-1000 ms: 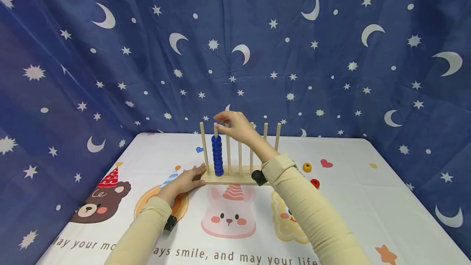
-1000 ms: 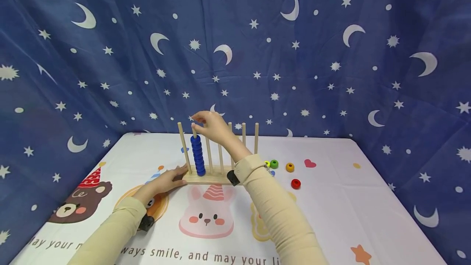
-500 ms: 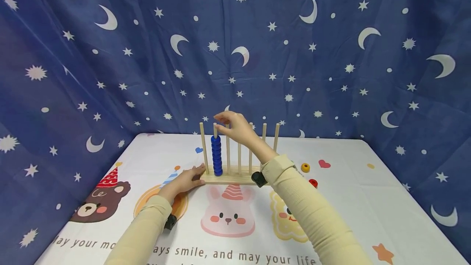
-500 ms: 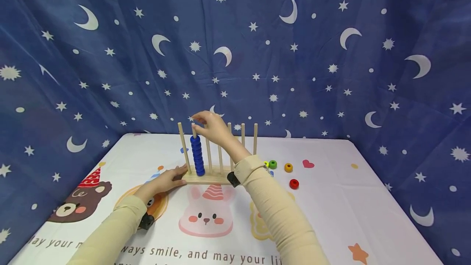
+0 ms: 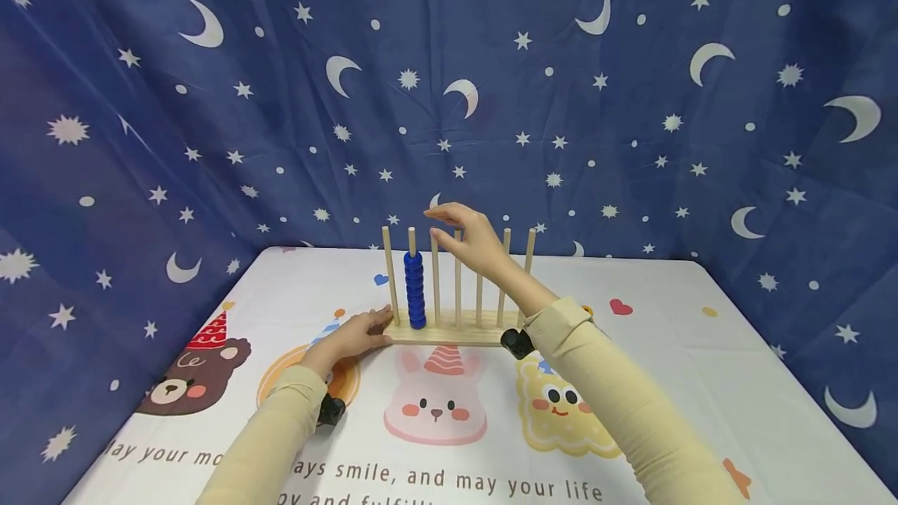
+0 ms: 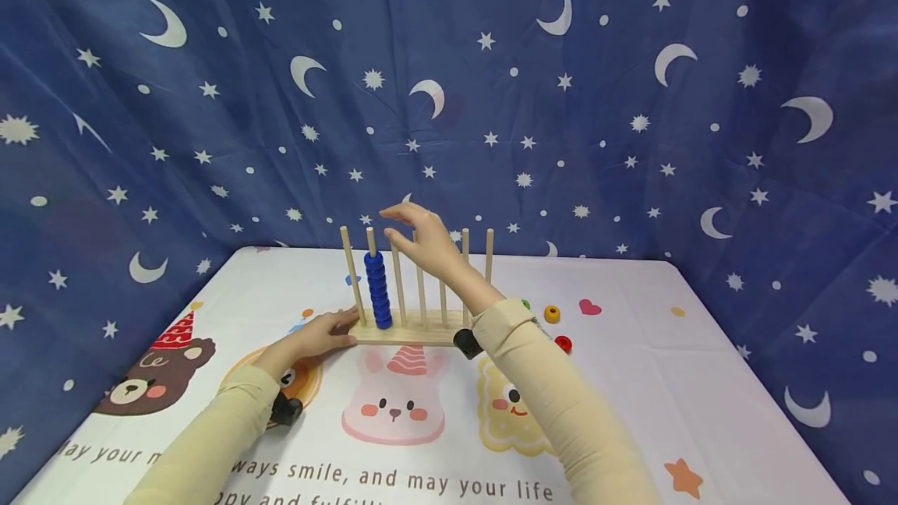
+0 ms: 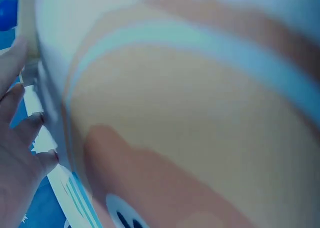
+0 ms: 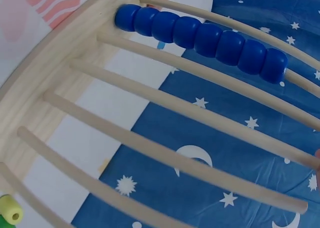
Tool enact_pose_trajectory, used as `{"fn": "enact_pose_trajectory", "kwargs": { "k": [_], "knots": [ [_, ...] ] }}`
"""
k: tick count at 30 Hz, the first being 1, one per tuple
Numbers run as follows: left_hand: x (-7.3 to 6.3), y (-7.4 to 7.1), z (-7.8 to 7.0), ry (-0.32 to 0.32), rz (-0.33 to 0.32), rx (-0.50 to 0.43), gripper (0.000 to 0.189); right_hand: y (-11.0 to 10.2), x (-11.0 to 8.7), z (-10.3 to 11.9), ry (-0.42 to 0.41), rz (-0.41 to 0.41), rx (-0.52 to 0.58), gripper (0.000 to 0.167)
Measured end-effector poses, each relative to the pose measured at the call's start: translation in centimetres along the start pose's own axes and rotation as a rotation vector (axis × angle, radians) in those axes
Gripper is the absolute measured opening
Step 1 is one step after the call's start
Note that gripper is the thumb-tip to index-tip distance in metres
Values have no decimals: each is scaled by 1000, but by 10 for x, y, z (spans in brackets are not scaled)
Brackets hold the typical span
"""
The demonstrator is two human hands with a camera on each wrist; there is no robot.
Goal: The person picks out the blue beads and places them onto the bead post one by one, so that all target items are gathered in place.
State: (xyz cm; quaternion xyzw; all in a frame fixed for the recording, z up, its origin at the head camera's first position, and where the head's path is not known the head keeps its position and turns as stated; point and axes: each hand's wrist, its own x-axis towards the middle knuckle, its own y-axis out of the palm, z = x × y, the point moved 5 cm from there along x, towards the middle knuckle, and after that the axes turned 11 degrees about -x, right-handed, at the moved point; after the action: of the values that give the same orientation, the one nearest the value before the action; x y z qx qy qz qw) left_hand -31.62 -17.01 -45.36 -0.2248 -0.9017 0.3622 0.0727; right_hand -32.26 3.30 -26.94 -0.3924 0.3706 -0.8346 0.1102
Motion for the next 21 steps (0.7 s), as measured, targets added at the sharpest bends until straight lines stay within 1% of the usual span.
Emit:
{"fn": "enact_pose_trajectory", "kwargs": {
  "k": [2, 5, 10, 13, 15, 17, 21],
  "knots": [
    [2, -2, -2, 8, -24, -40, 50, -5, -6, -1, -5, -15, 7, 29],
    [2, -7, -5, 18, -97, -68, 45, -10, -15, -4, 11, -34, 42, 29],
    [1, -17, -9, 21, -256, -78, 40, -19, -32, -9, 45, -112, 147, 27],
    [2, -21, -12, 40, -358, -98, 36, -27, -42, -10, 38, -162, 196, 27],
    [2, -23, -15, 50, -418, -99, 33, -30, -48, -11, 31, -177, 204, 27],
    [0, -25, -16, 45, -463, -102, 30, -33, -54, -12, 25, -179, 194, 27],
    [-6, -30, -19, 21, -521, -89, 27, -37, -65, -15, 1, -182, 149, 28]
  ]
}}
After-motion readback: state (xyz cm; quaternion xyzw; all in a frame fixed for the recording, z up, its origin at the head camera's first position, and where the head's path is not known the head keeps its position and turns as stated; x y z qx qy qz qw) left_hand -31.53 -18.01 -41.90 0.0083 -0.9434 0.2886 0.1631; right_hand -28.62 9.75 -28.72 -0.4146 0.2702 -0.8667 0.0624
